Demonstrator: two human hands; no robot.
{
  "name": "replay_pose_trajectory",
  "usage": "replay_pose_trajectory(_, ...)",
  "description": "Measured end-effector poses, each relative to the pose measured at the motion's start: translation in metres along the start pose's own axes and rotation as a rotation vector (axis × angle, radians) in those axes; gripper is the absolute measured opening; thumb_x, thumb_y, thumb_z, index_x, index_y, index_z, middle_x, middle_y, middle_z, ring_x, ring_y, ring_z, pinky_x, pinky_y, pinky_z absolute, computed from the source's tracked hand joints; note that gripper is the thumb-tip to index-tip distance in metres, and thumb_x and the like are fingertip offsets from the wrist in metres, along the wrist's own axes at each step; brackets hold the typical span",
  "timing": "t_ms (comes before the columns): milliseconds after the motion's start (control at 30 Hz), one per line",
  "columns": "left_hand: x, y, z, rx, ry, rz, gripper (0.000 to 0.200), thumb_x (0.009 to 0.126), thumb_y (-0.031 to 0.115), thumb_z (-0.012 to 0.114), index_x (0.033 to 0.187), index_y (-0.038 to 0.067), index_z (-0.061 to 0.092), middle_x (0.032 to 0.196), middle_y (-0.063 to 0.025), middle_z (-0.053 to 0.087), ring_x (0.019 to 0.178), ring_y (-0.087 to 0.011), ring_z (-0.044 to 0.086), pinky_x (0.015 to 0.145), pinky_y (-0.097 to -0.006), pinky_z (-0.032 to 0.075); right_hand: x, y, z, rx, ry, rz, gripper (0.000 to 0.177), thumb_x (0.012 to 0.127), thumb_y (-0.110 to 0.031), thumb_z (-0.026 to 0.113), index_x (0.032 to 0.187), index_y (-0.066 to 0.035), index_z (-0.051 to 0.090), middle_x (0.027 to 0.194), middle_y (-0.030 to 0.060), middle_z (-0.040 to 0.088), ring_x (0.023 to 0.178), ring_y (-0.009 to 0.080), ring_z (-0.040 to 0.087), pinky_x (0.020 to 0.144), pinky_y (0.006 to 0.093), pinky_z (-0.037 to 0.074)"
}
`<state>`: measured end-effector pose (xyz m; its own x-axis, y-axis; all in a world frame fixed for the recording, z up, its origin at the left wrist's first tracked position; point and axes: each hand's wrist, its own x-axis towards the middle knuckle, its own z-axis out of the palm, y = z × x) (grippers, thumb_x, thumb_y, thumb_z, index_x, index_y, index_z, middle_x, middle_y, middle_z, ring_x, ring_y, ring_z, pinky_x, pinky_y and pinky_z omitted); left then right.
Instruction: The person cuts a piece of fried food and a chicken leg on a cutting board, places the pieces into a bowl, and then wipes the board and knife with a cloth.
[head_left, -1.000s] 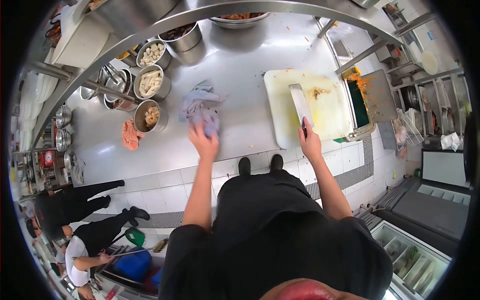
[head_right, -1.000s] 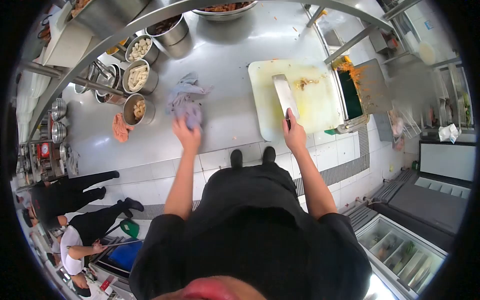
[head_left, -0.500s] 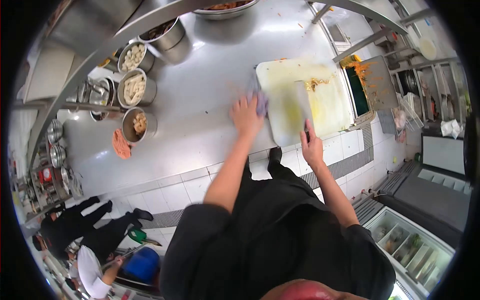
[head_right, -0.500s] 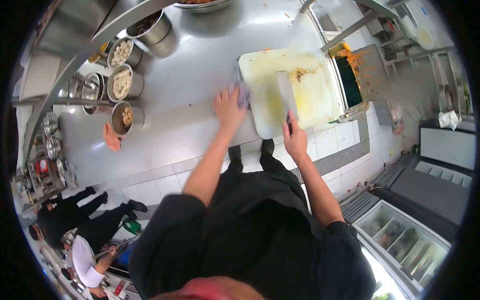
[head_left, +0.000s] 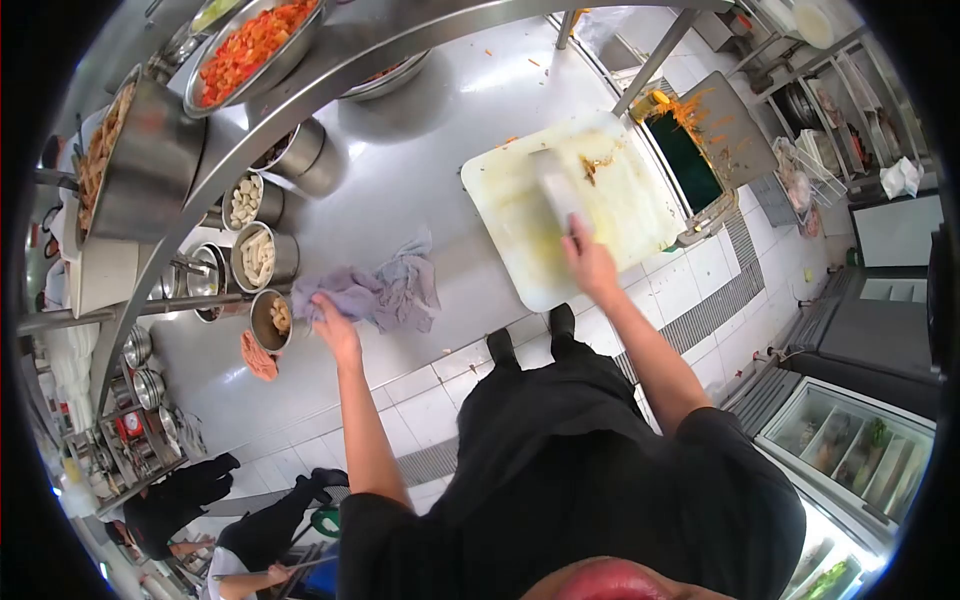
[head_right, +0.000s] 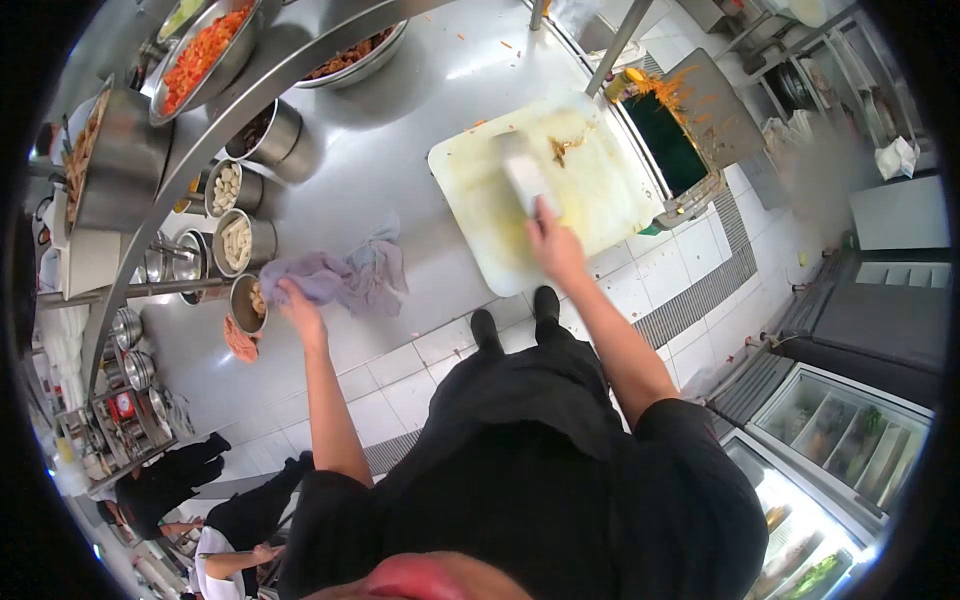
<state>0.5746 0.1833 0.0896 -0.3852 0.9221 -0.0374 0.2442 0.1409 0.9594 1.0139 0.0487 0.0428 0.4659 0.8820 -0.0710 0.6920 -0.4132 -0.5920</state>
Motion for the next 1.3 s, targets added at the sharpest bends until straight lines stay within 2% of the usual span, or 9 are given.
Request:
replay_pose_trajectory(100, -0.014, 0.012, -0.001, 0.112, -0.235, -0.225, 0.054, 0.107, 0.042, 0.054, 0.126, -0.008, 0.059, 0.125, -0.022, 0.065, 0.115, -0.0274, 0.06, 0.102, -0.0401, 0.045, -0.004, -0.064, 0.016, -0.133, -0.235, -0.237, 0.053, 0.103, -0.038, 0.053, 0.152, -0.02, 0.045, 0.091, 0.0212, 0.074, 0.079, 0.0415, 0.071, 0.073, 0.0522, 0.056)
replay_pose_trajectory(167, -0.029, -0.033, 0.036, 0.321, -0.286, 0.295, 0.056, 0.105, 0.044, 0.056, 0.139, 0.0, 0.055, 0.142, -0.0238, 0.056, 0.132, -0.031, 0.053, 0.112, -0.0449, 0.038, 0.013, -0.073, 0.024, -0.167, -0.304, -0.203, 0.052, 0.102, -0.037, 0.054, 0.151, -0.019, 0.046, 0.091, 0.0216, 0.073, 0.08, 0.0422, 0.07, 0.074, 0.0521, 0.056)
replay_pose_trajectory(367, -0.07, -0.019, 0.102, 1.04, -0.539, 0.55, 0.057, 0.095, 0.029, 0.065, 0.149, 0.018, 0.051, 0.159, -0.0243, 0.039, 0.153, -0.0403, 0.026, 0.124, -0.0643, 0.007, 0.056, -0.016, -0.013, 0.087, 0.045, 0.145, 0.055, 0.103, -0.038, 0.053, 0.151, -0.013, 0.047, 0.114, 0.0225, 0.072, 0.097, 0.041, 0.072, 0.084, 0.0505, 0.056)
replay_pose_trajectory(567, -0.008, -0.07, 0.105, 0.792, -0.317, 0.513, 0.047, 0.09, 0.021, 0.068, 0.135, 0.007, 0.058, 0.154, -0.0234, 0.045, 0.151, -0.0391, 0.031, 0.121, -0.0658, 0.014, -0.026, -0.026, 0.019, -0.099, -0.124, -0.15, 0.055, 0.103, -0.04, 0.052, 0.153, -0.021, 0.045, 0.085, 0.0229, 0.071, 0.077, 0.0425, 0.07, 0.073, 0.0541, 0.055)
replay_pose_trajectory(633, -0.033, -0.035, 0.096, 0.313, -0.332, 0.279, 0.04, 0.09, 0.018, 0.068, 0.126, 0.003, 0.06, 0.15, -0.0258, 0.048, 0.148, -0.0381, 0.035, 0.118, -0.0657, 0.021, -0.035, -0.033, 0.012, -0.167, -0.231, -0.118, 0.055, 0.102, -0.041, 0.052, 0.153, -0.022, 0.045, 0.087, 0.0218, 0.072, 0.078, 0.0421, 0.07, 0.073, 0.0536, 0.055)
replay_pose_trajectory(767, -0.076, -0.043, 0.098, 0.329, -0.663, 0.181, 0.046, 0.087, 0.02, 0.07, 0.13, 0.006, 0.06, 0.154, -0.0281, 0.042, 0.148, -0.0412, 0.034, 0.115, -0.0637, 0.026, 0.008, 0.019, -0.024, -0.017, 0.011, 0.144, 0.056, 0.101, -0.039, 0.052, 0.153, -0.019, 0.045, 0.092, 0.0217, 0.073, 0.08, 0.0413, 0.071, 0.072, 0.0526, 0.055)
replay_pose_trajectory(833, -0.105, -0.039, 0.101, 0.76, -0.59, 0.725, 0.055, 0.082, 0.023, 0.074, 0.134, 0.01, 0.059, 0.159, -0.0259, 0.035, 0.149, -0.0451, 0.029, 0.116, -0.0626, 0.025, 0.013, 0.02, -0.037, -0.066, 0.019, 0.174, 0.056, 0.101, -0.038, 0.052, 0.154, -0.019, 0.044, 0.094, 0.0221, 0.073, 0.082, 0.0401, 0.071, 0.075, 0.0527, 0.055)
replay_pose_trajectory(1033, -0.094, -0.058, 0.1, 0.882, -0.478, 0.523, 0.058, 0.077, 0.012, 0.071, 0.134, 0.01, 0.059, 0.154, -0.024, 0.042, 0.143, -0.0447, 0.036, 0.116, -0.0583, 0.029, -0.042, -0.017, -0.006, -0.091, -0.248, -0.031, 0.058, 0.101, -0.04, 0.053, 0.155, -0.021, 0.042, 0.097, 0.0211, 0.073, 0.085, 0.0419, 0.071, 0.081, 0.0526, 0.055)
replay_pose_trajectory(1300, -0.079, 0.039, 0.085, 0.323, -0.24, 0.532, 0.045, 0.083, -0.005, 0.064, 0.127, -0.002, 0.056, 0.117, -0.016, 0.063, 0.111, -0.0313, 0.062, 0.104, -0.04, 0.046, 0.072, 0.173, -0.141, -0.002, 0.173, 0.176, 0.055, 0.098, -0.035, 0.062, 0.148, -0.014, 0.051, 0.107, 0.0177, 0.076, 0.097, 0.0369, 0.073, 0.089, 0.0466, 0.056)
